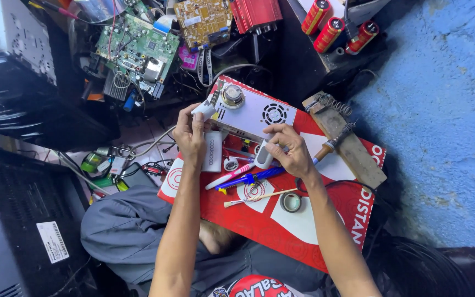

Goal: The person is inspecting and troubleshooting a small motor component, using a voltage tester to probe different parts of the assembly.

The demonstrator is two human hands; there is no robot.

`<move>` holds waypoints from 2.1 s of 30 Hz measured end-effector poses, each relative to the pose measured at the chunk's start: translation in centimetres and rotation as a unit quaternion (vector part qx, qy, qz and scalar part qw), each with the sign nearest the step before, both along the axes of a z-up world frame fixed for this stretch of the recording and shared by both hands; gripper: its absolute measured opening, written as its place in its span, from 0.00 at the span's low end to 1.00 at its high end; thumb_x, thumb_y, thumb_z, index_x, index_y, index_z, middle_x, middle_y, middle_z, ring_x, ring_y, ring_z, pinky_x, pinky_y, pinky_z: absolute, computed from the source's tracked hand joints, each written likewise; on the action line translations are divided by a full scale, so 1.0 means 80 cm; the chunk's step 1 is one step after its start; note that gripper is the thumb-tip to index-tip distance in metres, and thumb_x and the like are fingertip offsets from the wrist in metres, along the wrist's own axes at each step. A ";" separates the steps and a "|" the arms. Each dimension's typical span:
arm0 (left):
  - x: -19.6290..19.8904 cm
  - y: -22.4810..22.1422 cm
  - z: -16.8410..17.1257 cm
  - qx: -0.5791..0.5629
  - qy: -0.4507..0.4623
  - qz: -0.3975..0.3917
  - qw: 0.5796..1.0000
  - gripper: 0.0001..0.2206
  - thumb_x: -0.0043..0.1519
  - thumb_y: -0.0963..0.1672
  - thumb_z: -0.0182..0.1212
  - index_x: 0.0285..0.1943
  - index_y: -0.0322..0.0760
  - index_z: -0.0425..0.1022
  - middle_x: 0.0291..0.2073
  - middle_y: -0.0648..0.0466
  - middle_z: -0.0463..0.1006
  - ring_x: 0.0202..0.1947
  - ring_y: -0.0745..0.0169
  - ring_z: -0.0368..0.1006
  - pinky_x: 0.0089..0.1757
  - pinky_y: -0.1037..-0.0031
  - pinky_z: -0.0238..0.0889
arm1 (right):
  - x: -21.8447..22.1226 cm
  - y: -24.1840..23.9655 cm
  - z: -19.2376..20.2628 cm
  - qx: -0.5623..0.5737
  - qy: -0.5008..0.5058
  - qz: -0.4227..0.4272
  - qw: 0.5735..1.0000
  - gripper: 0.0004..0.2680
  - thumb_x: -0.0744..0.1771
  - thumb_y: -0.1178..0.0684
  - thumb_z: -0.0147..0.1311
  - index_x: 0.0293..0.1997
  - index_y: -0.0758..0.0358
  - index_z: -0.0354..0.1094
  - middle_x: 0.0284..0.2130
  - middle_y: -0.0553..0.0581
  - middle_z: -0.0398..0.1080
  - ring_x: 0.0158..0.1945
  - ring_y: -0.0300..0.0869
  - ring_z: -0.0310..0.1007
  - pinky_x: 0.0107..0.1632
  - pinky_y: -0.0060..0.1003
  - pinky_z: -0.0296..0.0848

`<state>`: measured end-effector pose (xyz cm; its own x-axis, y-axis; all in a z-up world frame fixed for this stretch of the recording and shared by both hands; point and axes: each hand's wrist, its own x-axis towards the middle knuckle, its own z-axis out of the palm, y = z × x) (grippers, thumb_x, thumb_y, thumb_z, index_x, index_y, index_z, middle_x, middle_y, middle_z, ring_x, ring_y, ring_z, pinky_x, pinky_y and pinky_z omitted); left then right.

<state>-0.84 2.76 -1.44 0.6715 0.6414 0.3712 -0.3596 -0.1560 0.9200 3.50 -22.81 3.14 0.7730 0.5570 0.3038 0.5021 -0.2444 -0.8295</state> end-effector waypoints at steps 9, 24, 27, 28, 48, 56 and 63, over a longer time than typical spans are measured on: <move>-0.001 0.001 0.003 0.025 0.009 0.000 1.000 0.15 0.69 0.50 0.58 0.53 0.36 0.79 0.19 0.48 0.78 0.23 0.63 0.77 0.30 0.74 0.70 | 0.003 0.001 -0.003 -0.055 0.003 0.046 0.997 0.09 0.67 0.47 0.60 0.28 0.56 0.75 0.52 0.55 0.71 0.59 0.49 0.69 0.64 0.45 0.60; -0.002 0.002 0.007 0.036 0.016 -0.008 0.999 0.15 0.69 0.50 0.57 0.52 0.37 0.79 0.20 0.49 0.79 0.24 0.62 0.78 0.30 0.74 0.70 | 0.007 0.001 -0.008 -0.075 0.012 0.037 0.996 0.09 0.66 0.44 0.62 0.28 0.55 0.76 0.52 0.54 0.71 0.58 0.49 0.69 0.64 0.46 0.58; -0.003 0.001 0.005 0.046 0.021 -0.007 0.999 0.15 0.69 0.50 0.57 0.53 0.37 0.79 0.19 0.49 0.79 0.23 0.62 0.77 0.30 0.73 0.70 | 0.007 0.002 -0.007 -0.075 0.021 0.030 0.997 0.10 0.66 0.43 0.62 0.27 0.55 0.76 0.52 0.54 0.72 0.58 0.49 0.70 0.64 0.46 0.59; -0.002 0.001 0.006 0.046 0.021 -0.008 0.999 0.15 0.69 0.50 0.57 0.53 0.37 0.79 0.19 0.49 0.79 0.23 0.62 0.77 0.30 0.73 0.70 | 0.007 0.002 -0.006 -0.075 0.021 0.029 0.997 0.10 0.66 0.43 0.62 0.27 0.55 0.76 0.52 0.54 0.72 0.58 0.49 0.70 0.64 0.46 0.59; -0.002 0.003 0.008 0.068 0.014 -0.015 0.997 0.15 0.69 0.50 0.57 0.53 0.37 0.79 0.19 0.50 0.79 0.23 0.62 0.77 0.30 0.73 0.70 | 0.003 0.011 0.015 -0.077 0.020 -0.003 0.997 0.06 0.65 0.46 0.64 0.34 0.55 0.77 0.48 0.56 0.75 0.53 0.53 0.75 0.60 0.48 0.66; 0.010 -0.002 -0.003 0.131 -0.009 0.018 0.991 0.15 0.66 0.50 0.63 0.56 0.38 0.76 0.21 0.49 0.77 0.22 0.57 0.76 0.31 0.72 0.71 | 0.016 0.020 0.034 -0.087 0.047 -0.015 0.995 0.06 0.67 0.48 0.61 0.37 0.58 0.76 0.44 0.60 0.77 0.50 0.56 0.77 0.55 0.50 0.70; 0.064 -0.047 0.060 0.277 -0.072 -0.031 0.958 0.15 0.59 0.48 0.72 0.50 0.38 0.80 0.25 0.48 0.80 0.23 0.50 0.77 0.31 0.66 0.72 | 0.048 0.044 0.017 -0.044 0.139 -0.095 0.985 0.12 0.71 0.38 0.47 0.51 0.48 0.73 0.31 0.52 0.78 0.42 0.43 0.78 0.52 0.40 0.73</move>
